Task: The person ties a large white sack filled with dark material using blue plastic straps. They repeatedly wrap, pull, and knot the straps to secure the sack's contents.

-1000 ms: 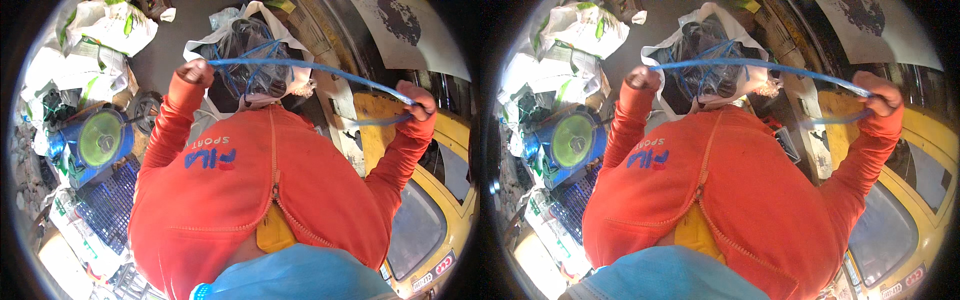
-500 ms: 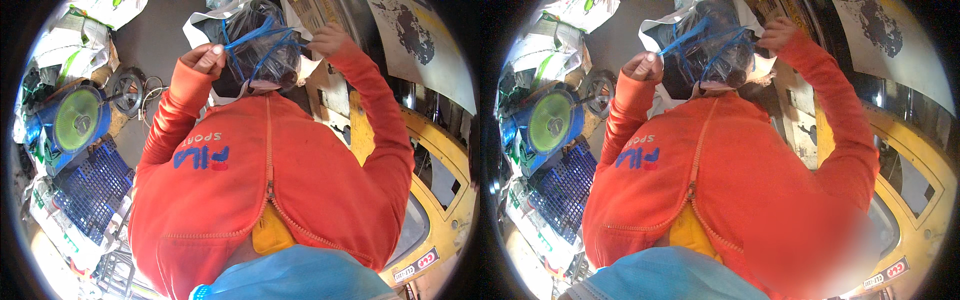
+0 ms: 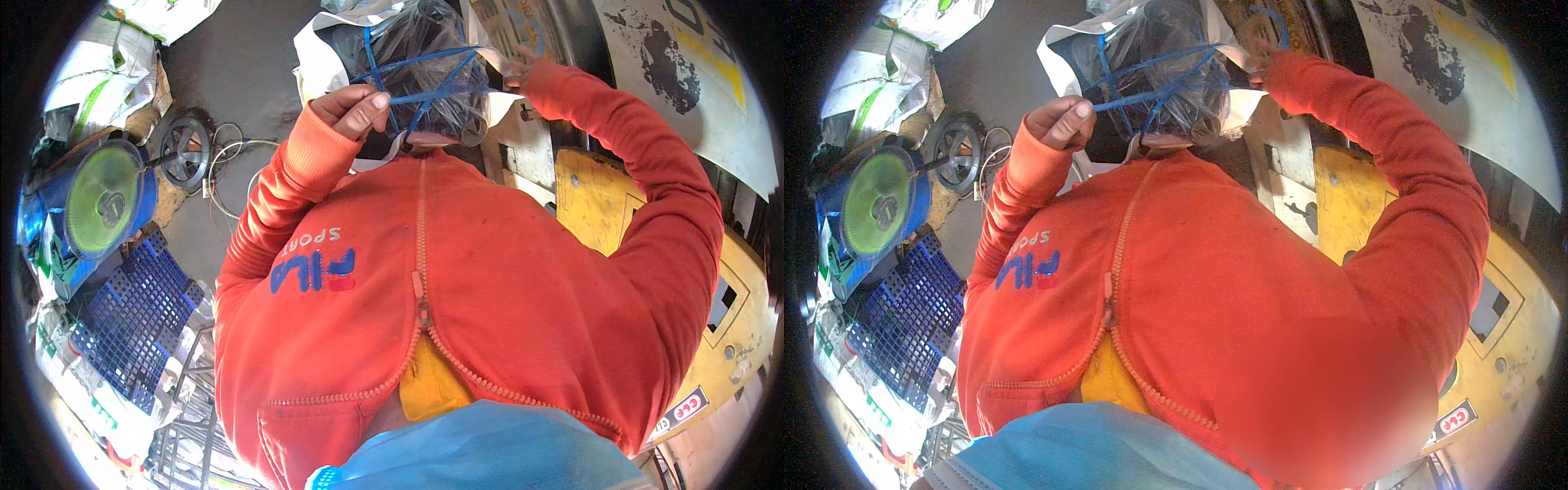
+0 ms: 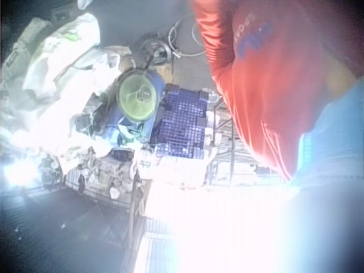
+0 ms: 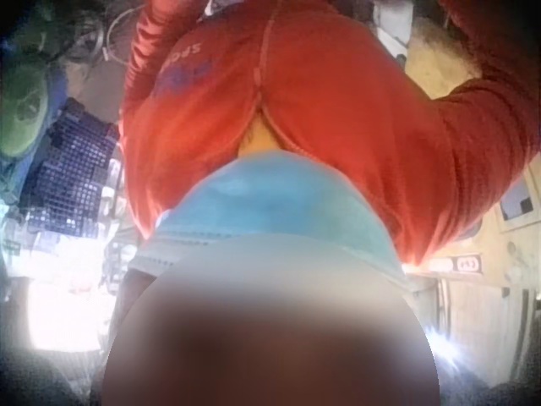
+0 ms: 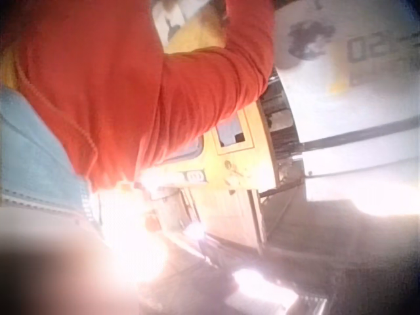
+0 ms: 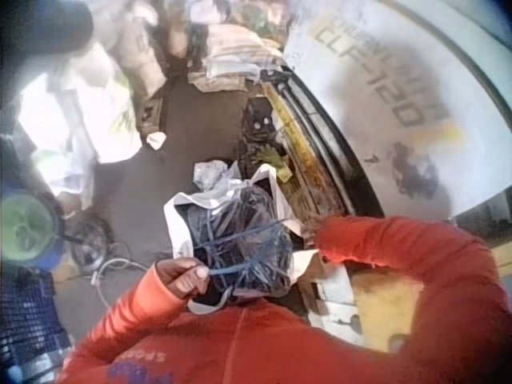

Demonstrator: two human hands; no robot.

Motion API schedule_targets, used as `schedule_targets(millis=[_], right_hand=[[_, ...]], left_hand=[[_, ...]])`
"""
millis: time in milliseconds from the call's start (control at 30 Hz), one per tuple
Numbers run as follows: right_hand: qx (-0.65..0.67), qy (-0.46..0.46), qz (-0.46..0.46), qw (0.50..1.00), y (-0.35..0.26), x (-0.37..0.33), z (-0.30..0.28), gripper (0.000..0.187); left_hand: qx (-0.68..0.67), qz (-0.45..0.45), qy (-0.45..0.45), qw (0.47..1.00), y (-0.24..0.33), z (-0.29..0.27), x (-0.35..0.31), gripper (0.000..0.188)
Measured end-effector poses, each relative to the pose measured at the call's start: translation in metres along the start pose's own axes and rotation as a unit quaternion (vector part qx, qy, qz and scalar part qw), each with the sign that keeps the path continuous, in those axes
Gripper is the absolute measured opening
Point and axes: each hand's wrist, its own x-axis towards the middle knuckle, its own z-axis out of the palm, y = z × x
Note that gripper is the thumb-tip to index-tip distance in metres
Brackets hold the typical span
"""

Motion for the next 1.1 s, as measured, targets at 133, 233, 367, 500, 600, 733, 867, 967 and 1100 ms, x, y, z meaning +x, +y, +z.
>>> schedule_targets(millis=[133, 233, 367, 500, 600, 733, 867, 967, 1100], right_hand=[[0.027, -0.056, 0.057, 0.996, -0.008, -0.002, 0.002, 0.032], [0.041, -0.028, 0.096, 0.994, -0.013, 0.000, 0.002, 0.032], [0.172, -0.015, 0.192, 0.966, -0.017, 0.004, 0.006, 0.032], [0.174, -0.027, 0.212, 0.961, -0.025, 0.006, 0.012, 0.031], [0.143, -0.003, 0.211, 0.967, -0.029, 0.001, 0.003, 0.027], [0.268, -0.048, 0.158, 0.949, -0.012, -0.011, -0.036, 0.022], [0.316, 0.198, 0.208, 0.904, 0.008, -0.021, -0.072, 0.016], [0.320, 0.302, 0.357, 0.824, 0.001, -0.014, -0.068, 0.012], [0.138, 0.051, 0.167, 0.975, -0.014, 0.011, -0.034, 0.012]], left_hand=[[0.007, 0.015, 0.003, 1.000, 0.000, -0.002, 0.000, 0.029], [-0.005, 0.005, -0.006, 1.000, 0.001, -0.003, 0.002, 0.029], [-0.006, -0.016, -0.008, 1.000, 0.005, -0.002, 0.003, 0.028], [-0.019, 0.001, -0.008, 1.000, 0.007, -0.002, 0.002, 0.027], [0.004, -0.008, -0.013, 1.000, 0.007, -0.002, 0.003, 0.028], [0.018, -0.020, -0.020, 0.999, 0.005, -0.001, 0.005, 0.029], [0.021, -0.022, -0.028, 0.999, 0.006, 0.000, 0.007, 0.028], [0.014, -0.031, -0.038, 0.999, 0.007, 0.003, 0.010, 0.028], [0.014, -0.025, -0.038, 0.999, 0.007, 0.007, 0.012, 0.027]])
